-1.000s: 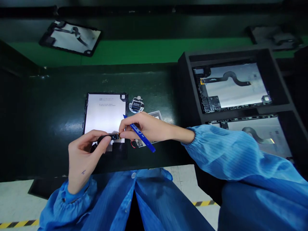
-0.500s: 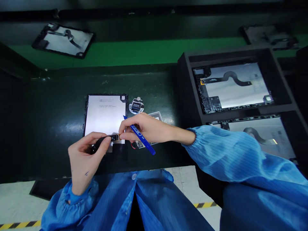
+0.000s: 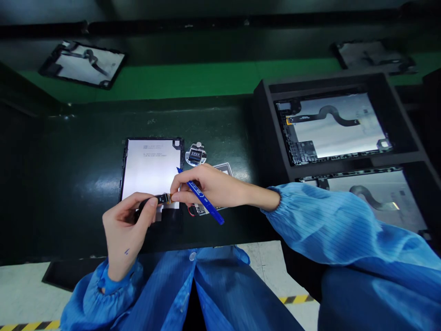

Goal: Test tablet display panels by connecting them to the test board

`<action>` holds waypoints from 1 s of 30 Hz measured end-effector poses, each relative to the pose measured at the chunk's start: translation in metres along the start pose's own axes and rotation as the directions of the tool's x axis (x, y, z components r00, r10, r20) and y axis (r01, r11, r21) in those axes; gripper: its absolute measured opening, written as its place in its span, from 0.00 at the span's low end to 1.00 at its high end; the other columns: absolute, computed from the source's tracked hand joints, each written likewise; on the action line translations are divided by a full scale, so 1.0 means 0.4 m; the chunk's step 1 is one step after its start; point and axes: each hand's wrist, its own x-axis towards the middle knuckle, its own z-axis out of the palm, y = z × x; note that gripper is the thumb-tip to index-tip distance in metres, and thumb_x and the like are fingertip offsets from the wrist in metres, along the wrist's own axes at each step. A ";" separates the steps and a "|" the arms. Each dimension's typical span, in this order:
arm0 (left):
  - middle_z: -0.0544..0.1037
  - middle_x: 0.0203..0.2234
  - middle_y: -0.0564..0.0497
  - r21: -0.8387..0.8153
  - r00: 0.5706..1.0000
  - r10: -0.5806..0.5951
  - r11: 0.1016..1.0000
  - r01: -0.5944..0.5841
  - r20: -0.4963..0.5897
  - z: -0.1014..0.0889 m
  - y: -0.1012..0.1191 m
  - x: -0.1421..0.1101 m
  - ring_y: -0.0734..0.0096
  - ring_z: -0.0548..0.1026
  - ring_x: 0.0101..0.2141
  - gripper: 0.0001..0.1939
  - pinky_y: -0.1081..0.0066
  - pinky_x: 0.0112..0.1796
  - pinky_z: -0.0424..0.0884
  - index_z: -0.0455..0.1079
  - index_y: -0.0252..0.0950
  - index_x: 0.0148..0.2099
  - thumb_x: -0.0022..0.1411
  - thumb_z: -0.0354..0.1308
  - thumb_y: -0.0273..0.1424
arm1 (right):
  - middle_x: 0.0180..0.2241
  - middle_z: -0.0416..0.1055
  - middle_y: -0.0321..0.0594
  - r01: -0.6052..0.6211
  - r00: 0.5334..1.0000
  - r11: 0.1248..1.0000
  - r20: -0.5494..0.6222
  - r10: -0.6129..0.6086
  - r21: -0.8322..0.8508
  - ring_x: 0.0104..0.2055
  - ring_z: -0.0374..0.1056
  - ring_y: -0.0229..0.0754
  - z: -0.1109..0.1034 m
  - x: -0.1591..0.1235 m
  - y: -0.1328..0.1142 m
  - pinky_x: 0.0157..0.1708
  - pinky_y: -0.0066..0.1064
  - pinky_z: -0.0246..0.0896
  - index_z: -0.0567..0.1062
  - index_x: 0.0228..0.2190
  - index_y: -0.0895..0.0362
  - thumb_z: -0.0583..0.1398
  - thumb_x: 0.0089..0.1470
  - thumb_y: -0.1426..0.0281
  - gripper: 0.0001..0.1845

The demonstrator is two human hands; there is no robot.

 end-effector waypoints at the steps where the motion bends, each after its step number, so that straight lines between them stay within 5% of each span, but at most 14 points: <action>1: 0.68 0.17 0.57 0.027 1.000 0.006 1.000 -0.006 0.001 0.000 0.001 0.000 0.76 0.65 0.20 0.06 0.71 0.23 0.60 0.74 0.38 0.31 0.60 0.63 0.33 | 0.22 0.71 0.33 0.000 1.000 1.000 -0.001 0.000 0.004 0.25 0.66 0.31 0.000 0.000 0.000 0.30 0.23 0.59 0.76 0.32 0.62 0.60 0.59 0.70 0.07; 22: 0.67 0.17 0.57 0.138 0.991 0.012 0.990 -0.031 0.133 -0.006 0.004 -0.004 0.74 0.64 0.20 0.06 0.71 0.23 0.60 0.78 0.40 0.34 0.61 0.61 0.33 | 0.24 0.72 0.33 0.001 1.000 0.997 0.026 0.001 -0.082 0.26 0.65 0.32 -0.005 0.001 -0.001 0.32 0.24 0.58 0.76 0.32 0.61 0.60 0.59 0.70 0.07; 30: 0.67 0.17 0.56 0.146 0.959 0.014 0.988 -0.058 0.282 0.000 0.015 -0.006 0.73 0.64 0.20 0.07 0.71 0.23 0.61 0.76 0.39 0.32 0.62 0.59 0.32 | 0.22 0.71 0.32 0.051 0.995 0.992 0.089 -0.040 -0.119 0.24 0.63 0.30 0.001 0.000 0.011 0.29 0.22 0.55 0.77 0.32 0.61 0.60 0.60 0.71 0.08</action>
